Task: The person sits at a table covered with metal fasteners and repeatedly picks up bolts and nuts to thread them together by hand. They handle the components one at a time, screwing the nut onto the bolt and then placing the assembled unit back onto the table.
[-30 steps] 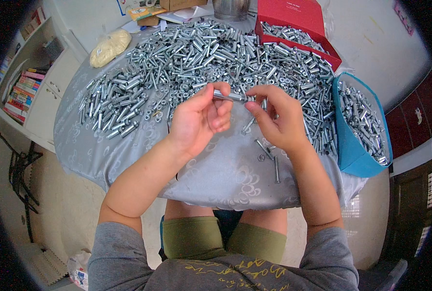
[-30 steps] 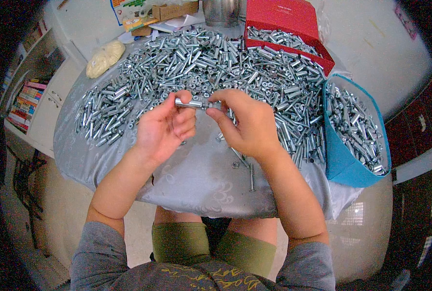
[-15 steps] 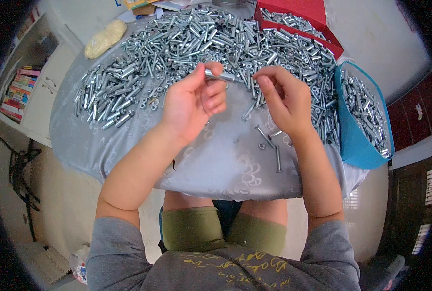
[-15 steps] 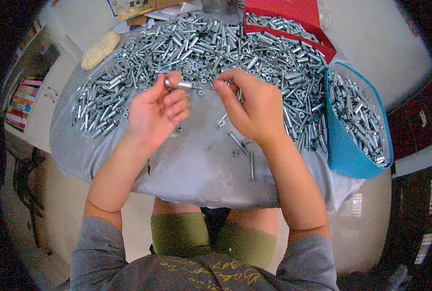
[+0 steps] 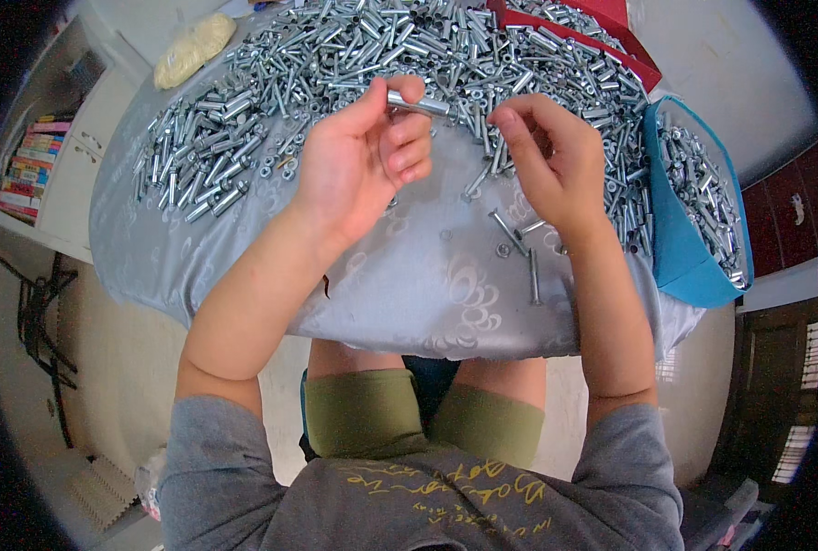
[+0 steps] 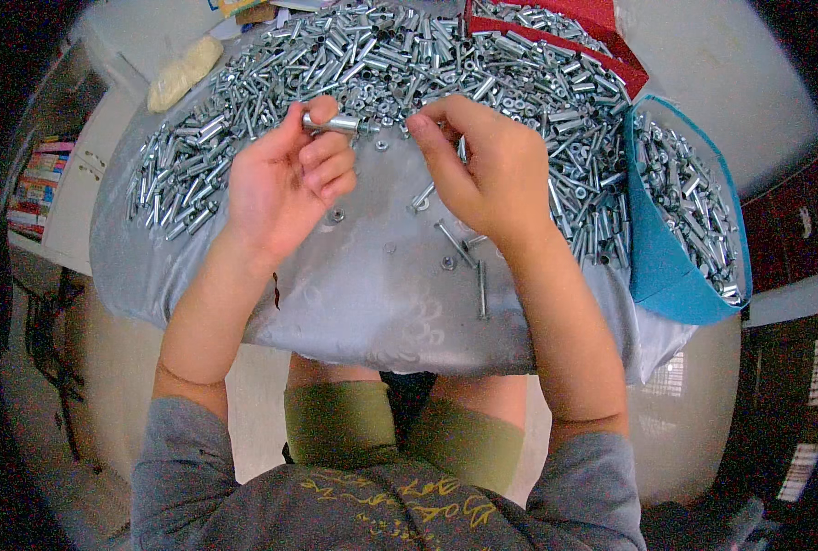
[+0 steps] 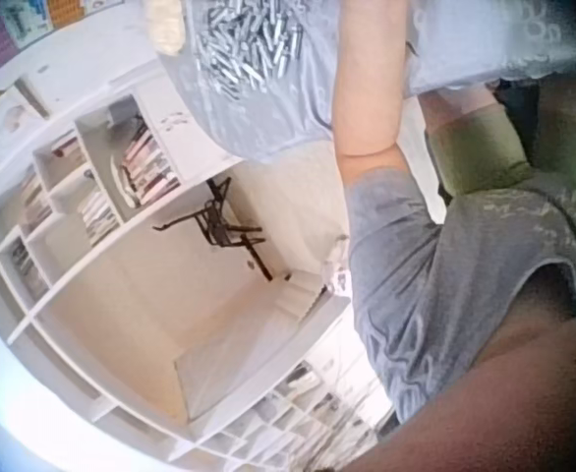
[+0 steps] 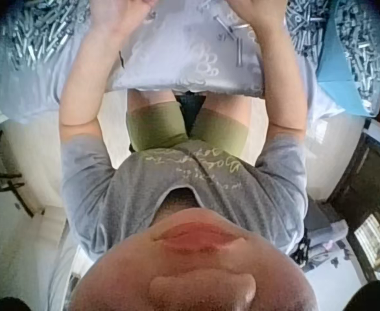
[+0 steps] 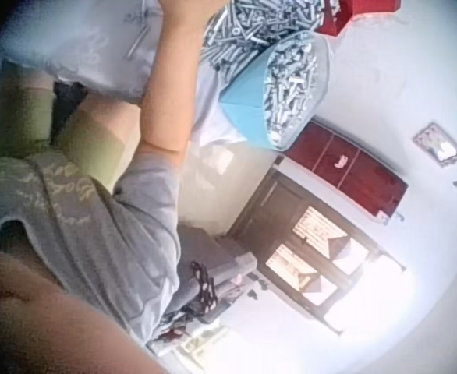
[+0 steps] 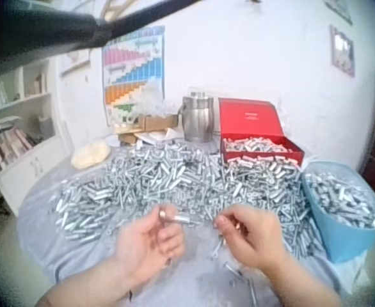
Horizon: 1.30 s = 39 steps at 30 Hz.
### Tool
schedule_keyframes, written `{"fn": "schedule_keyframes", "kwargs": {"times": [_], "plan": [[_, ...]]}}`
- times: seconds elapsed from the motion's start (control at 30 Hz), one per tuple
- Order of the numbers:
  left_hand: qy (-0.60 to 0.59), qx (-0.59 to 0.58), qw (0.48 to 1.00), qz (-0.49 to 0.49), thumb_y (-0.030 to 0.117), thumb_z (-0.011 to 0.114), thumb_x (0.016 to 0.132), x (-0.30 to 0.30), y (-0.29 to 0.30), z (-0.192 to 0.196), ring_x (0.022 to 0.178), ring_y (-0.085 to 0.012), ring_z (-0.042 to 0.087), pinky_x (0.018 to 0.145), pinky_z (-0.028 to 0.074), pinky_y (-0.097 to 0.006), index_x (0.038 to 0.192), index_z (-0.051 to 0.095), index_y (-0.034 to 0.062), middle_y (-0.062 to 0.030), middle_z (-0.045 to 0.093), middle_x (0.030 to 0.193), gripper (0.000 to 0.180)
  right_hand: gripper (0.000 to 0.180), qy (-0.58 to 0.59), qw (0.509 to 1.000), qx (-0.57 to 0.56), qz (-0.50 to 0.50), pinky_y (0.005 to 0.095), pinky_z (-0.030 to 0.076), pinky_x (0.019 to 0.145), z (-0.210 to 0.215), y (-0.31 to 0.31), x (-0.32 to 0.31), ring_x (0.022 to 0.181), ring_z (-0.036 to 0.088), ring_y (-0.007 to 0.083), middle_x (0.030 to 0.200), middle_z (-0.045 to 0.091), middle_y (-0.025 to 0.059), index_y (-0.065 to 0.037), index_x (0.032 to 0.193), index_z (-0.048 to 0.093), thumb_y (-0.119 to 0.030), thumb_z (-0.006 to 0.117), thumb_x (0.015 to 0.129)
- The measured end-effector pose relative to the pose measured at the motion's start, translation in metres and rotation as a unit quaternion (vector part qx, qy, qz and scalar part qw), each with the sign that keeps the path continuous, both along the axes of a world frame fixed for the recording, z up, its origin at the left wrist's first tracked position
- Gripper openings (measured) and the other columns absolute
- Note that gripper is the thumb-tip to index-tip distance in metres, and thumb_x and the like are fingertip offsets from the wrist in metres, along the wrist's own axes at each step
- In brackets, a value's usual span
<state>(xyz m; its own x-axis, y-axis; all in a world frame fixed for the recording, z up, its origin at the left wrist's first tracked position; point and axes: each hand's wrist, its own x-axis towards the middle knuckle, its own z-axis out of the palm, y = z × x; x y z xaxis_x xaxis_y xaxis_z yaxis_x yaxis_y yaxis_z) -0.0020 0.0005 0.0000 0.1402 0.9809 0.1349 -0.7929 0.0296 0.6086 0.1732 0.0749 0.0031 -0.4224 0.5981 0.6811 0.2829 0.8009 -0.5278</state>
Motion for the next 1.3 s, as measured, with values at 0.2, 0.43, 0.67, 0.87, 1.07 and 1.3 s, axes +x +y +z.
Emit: {"fn": "schedule_keyframes", "kwargs": {"times": [0.2,0.43,0.67,0.87,1.07,1.3], "plan": [[0.001,0.011,1.0,-0.015,0.031,0.029,0.092,0.0,0.001,-0.002,0.053,-0.0095,0.03,0.055,0.03,-0.023,0.089,0.046,0.0075,0.0024,0.033,0.059,0.029,0.011,-0.015,1.0,0.018,-0.012,0.0262,0.036,0.041,0.001,0.0,0.0,0.043,0.05,0.0165,0.059,0.058,0.0061,-0.008,0.075,0.061,-0.019,0.06,0.076],[-0.014,-0.001,1.0,-0.012,0.031,0.029,0.092,-0.001,0.001,-0.001,0.053,-0.0095,0.031,0.054,0.03,-0.023,0.089,0.045,0.0074,0.0024,0.033,0.059,0.029,0.013,-0.065,0.996,0.007,-0.058,0.0282,0.041,0.044,0.006,0.006,0.005,0.048,0.055,0.0194,0.062,0.059,0.0066,-0.009,0.077,0.062,-0.022,0.06,0.075],[-0.003,0.003,1.0,-0.002,0.03,0.032,0.092,-0.001,0.0,0.003,0.053,-0.0086,0.03,0.052,0.028,-0.023,0.087,0.043,0.0103,0.0038,0.031,0.058,0.023,0.016,-0.232,0.97,-0.042,-0.067,0.0332,0.043,0.049,0.01,0.004,0.008,0.053,0.056,0.0224,0.058,0.057,0.0059,-0.012,0.077,0.062,-0.027,0.061,0.072],[-0.023,0.014,1.0,-0.013,0.03,0.029,0.092,-0.004,0.002,0.0,0.053,-0.0093,0.031,0.053,0.03,-0.023,0.09,0.045,0.0073,0.0028,0.033,0.059,0.028,0.017,-0.281,0.958,-0.034,-0.034,0.0339,0.043,0.051,0.006,0.004,0.009,0.055,0.056,0.0236,0.057,0.055,0.0055,-0.012,0.078,0.062,-0.027,0.061,0.07],[0.001,-0.009,1.0,0.018,0.029,0.032,0.092,-0.002,0.0,0.005,0.053,-0.0083,0.029,0.052,0.027,-0.023,0.088,0.042,0.0112,0.004,0.031,0.058,0.021,0.015,-0.208,0.977,0.012,0.05,0.0352,0.046,0.06,-0.008,-0.002,-0.003,0.066,0.057,0.0252,0.074,0.057,0.0088,-0.01,0.081,0.062,-0.021,0.06,0.072],[-0.013,0.005,1.0,0.006,0.031,0.029,0.092,-0.002,0.003,-0.002,0.052,-0.0097,0.031,0.053,0.029,-0.024,0.09,0.044,0.0082,0.0028,0.032,0.059,0.027,0.022,-0.243,0.958,0.06,0.137,0.0377,0.045,0.069,-0.029,-0.016,-0.033,0.081,0.055,0.0303,0.083,0.055,0.0134,-0.007,0.088,0.059,-0.02,0.063,0.07]]}}
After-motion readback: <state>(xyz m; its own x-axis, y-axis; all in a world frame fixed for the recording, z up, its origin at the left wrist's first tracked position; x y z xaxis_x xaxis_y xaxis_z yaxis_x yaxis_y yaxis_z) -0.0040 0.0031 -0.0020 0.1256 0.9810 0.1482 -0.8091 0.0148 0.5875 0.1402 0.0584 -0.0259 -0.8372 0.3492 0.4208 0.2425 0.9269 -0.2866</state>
